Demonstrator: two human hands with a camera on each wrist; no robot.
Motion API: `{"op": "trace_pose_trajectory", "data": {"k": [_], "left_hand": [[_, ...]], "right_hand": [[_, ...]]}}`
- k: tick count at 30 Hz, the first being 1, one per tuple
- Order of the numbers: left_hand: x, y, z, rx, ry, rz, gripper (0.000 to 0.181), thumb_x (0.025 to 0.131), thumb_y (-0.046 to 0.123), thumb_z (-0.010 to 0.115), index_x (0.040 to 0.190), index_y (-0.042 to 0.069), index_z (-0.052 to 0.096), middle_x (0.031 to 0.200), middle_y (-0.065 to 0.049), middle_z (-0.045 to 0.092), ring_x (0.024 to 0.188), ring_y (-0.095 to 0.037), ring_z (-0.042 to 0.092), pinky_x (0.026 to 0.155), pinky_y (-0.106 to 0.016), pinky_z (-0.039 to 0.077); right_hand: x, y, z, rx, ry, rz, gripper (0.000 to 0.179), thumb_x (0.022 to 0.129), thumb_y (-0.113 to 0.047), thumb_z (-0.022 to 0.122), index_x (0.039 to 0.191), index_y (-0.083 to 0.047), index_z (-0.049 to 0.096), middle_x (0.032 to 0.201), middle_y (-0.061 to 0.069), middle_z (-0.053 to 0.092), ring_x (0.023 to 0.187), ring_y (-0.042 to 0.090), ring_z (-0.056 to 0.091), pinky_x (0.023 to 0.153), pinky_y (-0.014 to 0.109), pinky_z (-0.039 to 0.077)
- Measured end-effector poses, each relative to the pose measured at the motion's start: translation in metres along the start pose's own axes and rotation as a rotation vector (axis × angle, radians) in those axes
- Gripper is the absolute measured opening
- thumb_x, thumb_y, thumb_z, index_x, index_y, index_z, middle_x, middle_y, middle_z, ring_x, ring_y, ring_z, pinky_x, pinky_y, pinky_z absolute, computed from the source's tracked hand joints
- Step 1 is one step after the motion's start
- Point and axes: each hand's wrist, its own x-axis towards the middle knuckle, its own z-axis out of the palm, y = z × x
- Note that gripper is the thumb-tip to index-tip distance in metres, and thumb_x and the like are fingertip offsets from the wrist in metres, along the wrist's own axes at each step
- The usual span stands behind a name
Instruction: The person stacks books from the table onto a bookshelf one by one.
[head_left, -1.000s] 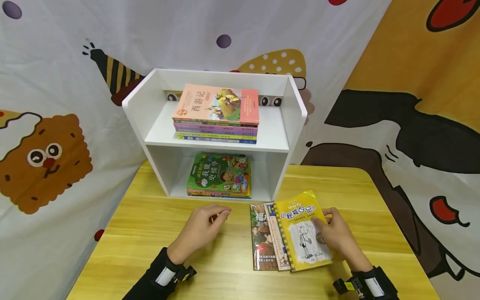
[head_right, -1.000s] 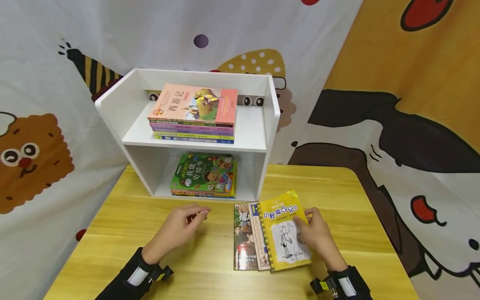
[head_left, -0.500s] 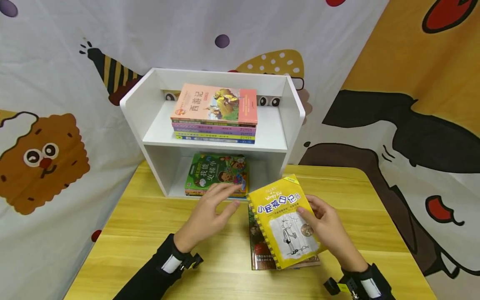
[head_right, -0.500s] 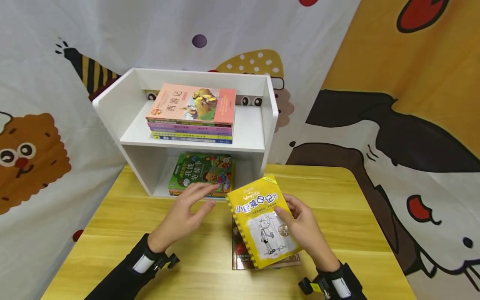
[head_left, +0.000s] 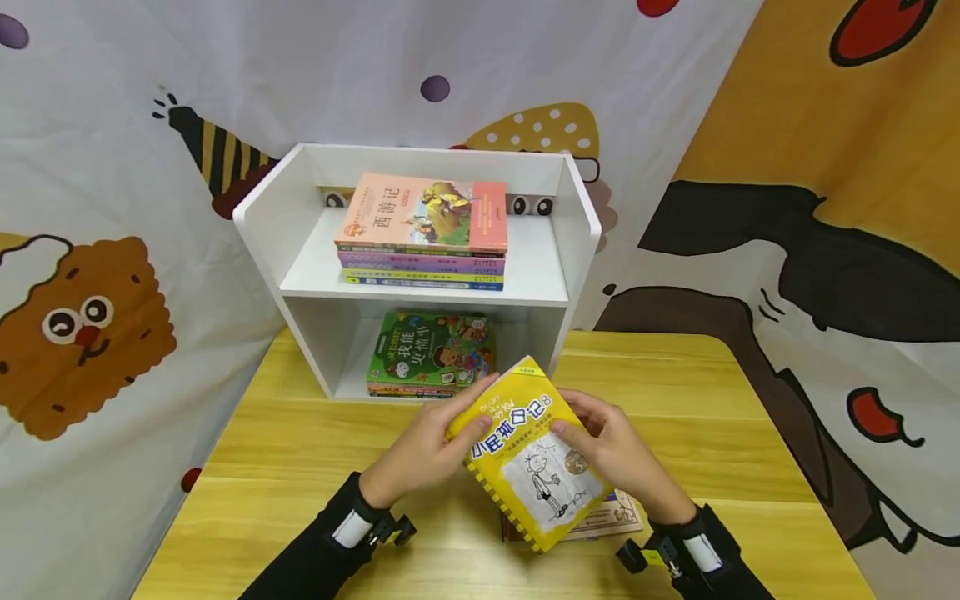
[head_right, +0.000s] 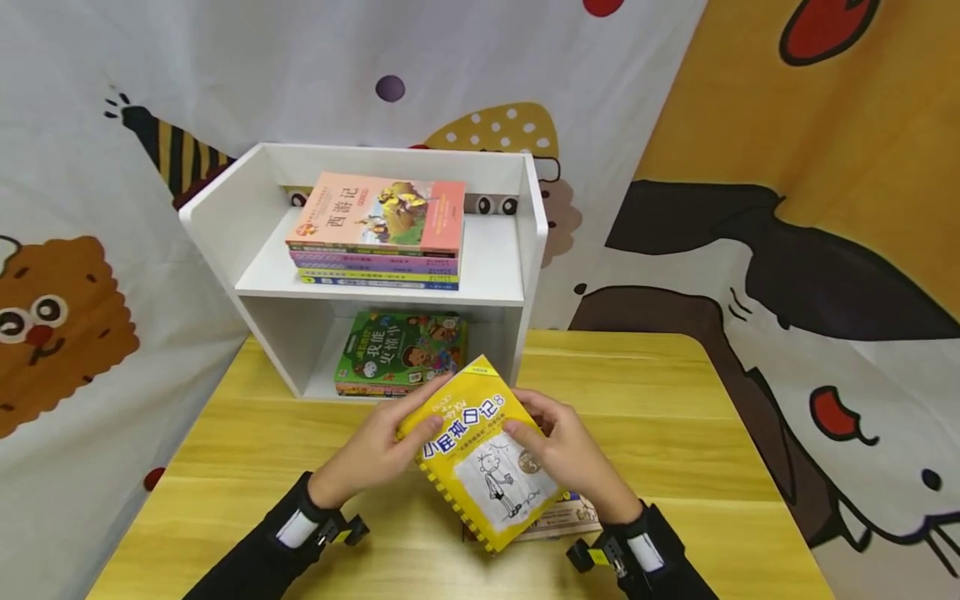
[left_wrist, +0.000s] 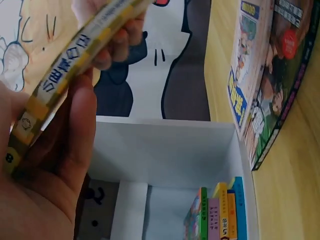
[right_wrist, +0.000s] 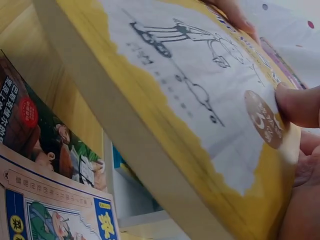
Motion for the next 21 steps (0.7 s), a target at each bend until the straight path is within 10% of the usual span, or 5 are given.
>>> {"op": "trace_pose_trajectory", "data": {"k": [8, 15, 21], "left_hand": [[-0.004, -0.001, -0.003, -0.058, 0.051, -0.045, 0.051, 0.098, 0.012, 0.045, 0.145, 0.027, 0.031, 0.101, -0.009, 0.068, 0.064, -0.014, 0.064, 0.053, -0.03, 0.056], [-0.007, -0.015, -0.019, 0.054, 0.253, 0.009, 0.05, 0.098, 0.014, 0.046, 0.145, 0.022, 0.032, 0.073, -0.002, 0.059, 0.04, -0.005, 0.043, 0.038, -0.023, 0.045], [-0.01, -0.001, -0.037, -0.097, 0.432, -0.039, 0.051, 0.099, 0.011, 0.043, 0.147, 0.021, 0.028, 0.128, -0.006, 0.056, 0.075, -0.021, 0.063, 0.052, -0.031, 0.055]], "right_hand": [[0.006, -0.005, 0.007, 0.004, -0.03, 0.06, 0.041, 0.092, -0.027, 0.059, 0.132, -0.022, 0.051, 0.102, 0.013, 0.065, 0.074, 0.031, 0.064, 0.055, 0.044, 0.057], [-0.001, 0.017, -0.003, -0.016, 0.077, -0.016, 0.041, 0.095, -0.026, 0.055, 0.135, -0.023, 0.048, 0.112, 0.01, 0.062, 0.082, 0.028, 0.063, 0.063, 0.042, 0.057], [-0.001, 0.016, 0.006, 0.136, 0.242, -0.096, 0.065, 0.094, -0.021, 0.055, 0.147, -0.032, 0.02, 0.126, 0.013, 0.05, 0.08, 0.036, 0.063, 0.064, 0.046, 0.057]]}}
